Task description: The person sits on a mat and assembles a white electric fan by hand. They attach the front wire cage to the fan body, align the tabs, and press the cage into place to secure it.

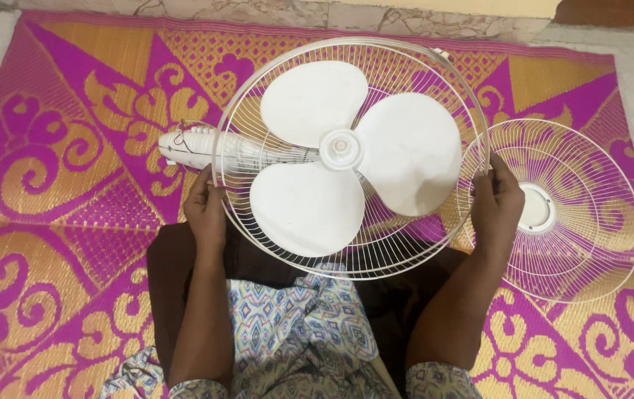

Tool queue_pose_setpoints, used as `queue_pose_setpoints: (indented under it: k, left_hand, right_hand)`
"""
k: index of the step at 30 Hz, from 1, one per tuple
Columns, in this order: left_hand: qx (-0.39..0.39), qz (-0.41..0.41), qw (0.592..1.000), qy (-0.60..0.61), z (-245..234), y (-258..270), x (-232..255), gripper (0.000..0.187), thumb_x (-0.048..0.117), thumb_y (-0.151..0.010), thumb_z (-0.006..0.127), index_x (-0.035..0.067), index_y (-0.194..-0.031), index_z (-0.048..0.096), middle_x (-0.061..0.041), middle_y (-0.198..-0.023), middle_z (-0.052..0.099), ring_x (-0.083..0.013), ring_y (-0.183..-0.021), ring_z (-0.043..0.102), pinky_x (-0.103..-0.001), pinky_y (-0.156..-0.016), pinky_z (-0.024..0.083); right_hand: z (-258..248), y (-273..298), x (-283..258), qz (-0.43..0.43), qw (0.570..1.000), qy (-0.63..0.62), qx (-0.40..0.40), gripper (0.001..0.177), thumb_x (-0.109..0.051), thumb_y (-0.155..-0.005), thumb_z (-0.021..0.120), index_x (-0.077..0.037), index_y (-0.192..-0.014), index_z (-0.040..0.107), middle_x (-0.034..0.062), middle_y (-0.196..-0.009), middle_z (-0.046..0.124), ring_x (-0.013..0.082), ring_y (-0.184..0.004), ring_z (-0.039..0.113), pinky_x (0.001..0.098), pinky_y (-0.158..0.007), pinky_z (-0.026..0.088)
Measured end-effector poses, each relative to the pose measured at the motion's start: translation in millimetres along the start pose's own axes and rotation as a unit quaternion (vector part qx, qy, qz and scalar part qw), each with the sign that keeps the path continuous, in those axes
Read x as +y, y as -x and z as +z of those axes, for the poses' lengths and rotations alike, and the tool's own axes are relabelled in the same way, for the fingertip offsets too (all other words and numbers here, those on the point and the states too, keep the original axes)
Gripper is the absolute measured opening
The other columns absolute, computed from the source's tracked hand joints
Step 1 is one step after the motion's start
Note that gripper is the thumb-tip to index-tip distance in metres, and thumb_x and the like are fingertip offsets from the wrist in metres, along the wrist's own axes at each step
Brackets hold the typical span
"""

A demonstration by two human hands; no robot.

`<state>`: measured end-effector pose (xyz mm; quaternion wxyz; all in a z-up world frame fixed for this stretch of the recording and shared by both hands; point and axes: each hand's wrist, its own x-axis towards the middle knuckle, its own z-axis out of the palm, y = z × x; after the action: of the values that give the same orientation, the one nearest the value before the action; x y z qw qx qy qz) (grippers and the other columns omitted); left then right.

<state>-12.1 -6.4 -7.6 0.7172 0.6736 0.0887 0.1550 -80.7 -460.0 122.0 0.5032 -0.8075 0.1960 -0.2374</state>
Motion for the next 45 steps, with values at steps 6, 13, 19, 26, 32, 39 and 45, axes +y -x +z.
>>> queue_pose_setpoints:
  k: [6, 13, 19, 26, 32, 39, 45]
  left_hand:
    - [0.016, 0.016, 0.996, -0.091, 1.3, 7.2, 6.6, 0.049, -0.001, -0.091, 0.059, -0.004, -0.139, 0.063, 0.002, -0.073, 0.057, -0.0048, -0.065, 0.051, -0.020, -0.060, 0.041]
    - [0.010, 0.035, 0.996, -0.087, 5.3, 11.1, 12.3, 0.047, -0.001, -0.092, 0.058, -0.005, -0.139, 0.063, 0.002, -0.077, 0.059, -0.0046, -0.069, 0.052, -0.021, -0.062, 0.042]
    - [0.013, 0.042, 0.992, -0.118, 5.8, 12.2, 17.0, 0.047, 0.001, -0.093, 0.057, -0.004, -0.139, 0.064, 0.001, -0.076, 0.057, -0.0048, -0.068, 0.050, -0.022, -0.061, 0.042]
    - [0.015, 0.037, 0.994, -0.099, 9.5, 10.0, 20.2, 0.048, 0.001, -0.094, 0.053, -0.004, -0.141, 0.062, 0.000, -0.083, 0.064, -0.0041, -0.068, 0.052, -0.021, -0.060, 0.043]
    - [0.011, 0.040, 0.994, -0.100, 9.0, 8.0, 21.1, 0.048, 0.001, -0.094, 0.052, -0.005, -0.141, 0.061, -0.003, -0.090, 0.070, -0.0037, -0.069, 0.054, -0.021, -0.060, 0.044]
    - [0.007, 0.024, 0.994, -0.105, 9.5, 7.7, 21.7, 0.049, 0.001, -0.096, 0.052, -0.004, -0.144, 0.060, -0.003, -0.083, 0.066, -0.0041, -0.065, 0.051, -0.021, -0.057, 0.042]
    - [0.008, 0.025, 0.995, -0.096, 9.0, 5.9, 20.4, 0.049, 0.001, -0.095, 0.052, -0.004, -0.143, 0.060, -0.001, -0.086, 0.068, -0.0036, -0.066, 0.053, -0.021, -0.058, 0.043]
  right_hand:
    - [-3.9, 4.0, -6.6, 0.072, 0.996, 0.047, 0.004, 0.048, -0.003, -0.097, 0.057, -0.005, -0.144, 0.061, -0.0018, -0.082, 0.059, 0.0077, -0.071, 0.055, 0.0239, -0.062, 0.044]
    - [-5.9, 4.4, -7.1, 0.052, 0.997, 0.047, -0.017, 0.048, -0.003, -0.097, 0.057, -0.005, -0.145, 0.062, -0.0013, -0.081, 0.058, 0.0076, -0.072, 0.054, 0.0251, -0.063, 0.044]
    - [-4.2, 3.1, 1.3, 0.040, 0.998, 0.044, -0.012, 0.048, -0.003, -0.098, 0.057, -0.006, -0.146, 0.062, -0.0004, -0.079, 0.056, 0.0083, -0.070, 0.052, 0.0259, -0.061, 0.042]
    - [-0.8, -2.6, 13.7, 0.020, 0.999, 0.047, -0.001, 0.046, -0.002, -0.099, 0.057, -0.006, -0.144, 0.063, -0.0016, -0.080, 0.057, 0.0071, -0.071, 0.053, 0.0246, -0.062, 0.042]
    - [1.0, -3.0, 14.7, 0.018, 0.999, 0.050, 0.001, 0.045, -0.003, -0.099, 0.058, -0.005, -0.144, 0.064, -0.0016, -0.081, 0.055, 0.0076, -0.070, 0.049, 0.0262, -0.060, 0.040]
    - [3.0, -2.7, 10.9, 0.030, 0.997, 0.069, 0.009, 0.046, -0.005, -0.100, 0.058, -0.003, -0.145, 0.060, -0.0008, -0.083, 0.058, 0.0077, -0.071, 0.052, 0.0259, -0.061, 0.043]
    - [4.9, -3.1, 12.2, 0.009, 0.997, 0.077, 0.016, 0.044, -0.004, -0.101, 0.059, -0.001, -0.144, 0.061, -0.0002, -0.086, 0.060, 0.0081, -0.073, 0.053, 0.0263, -0.063, 0.044]
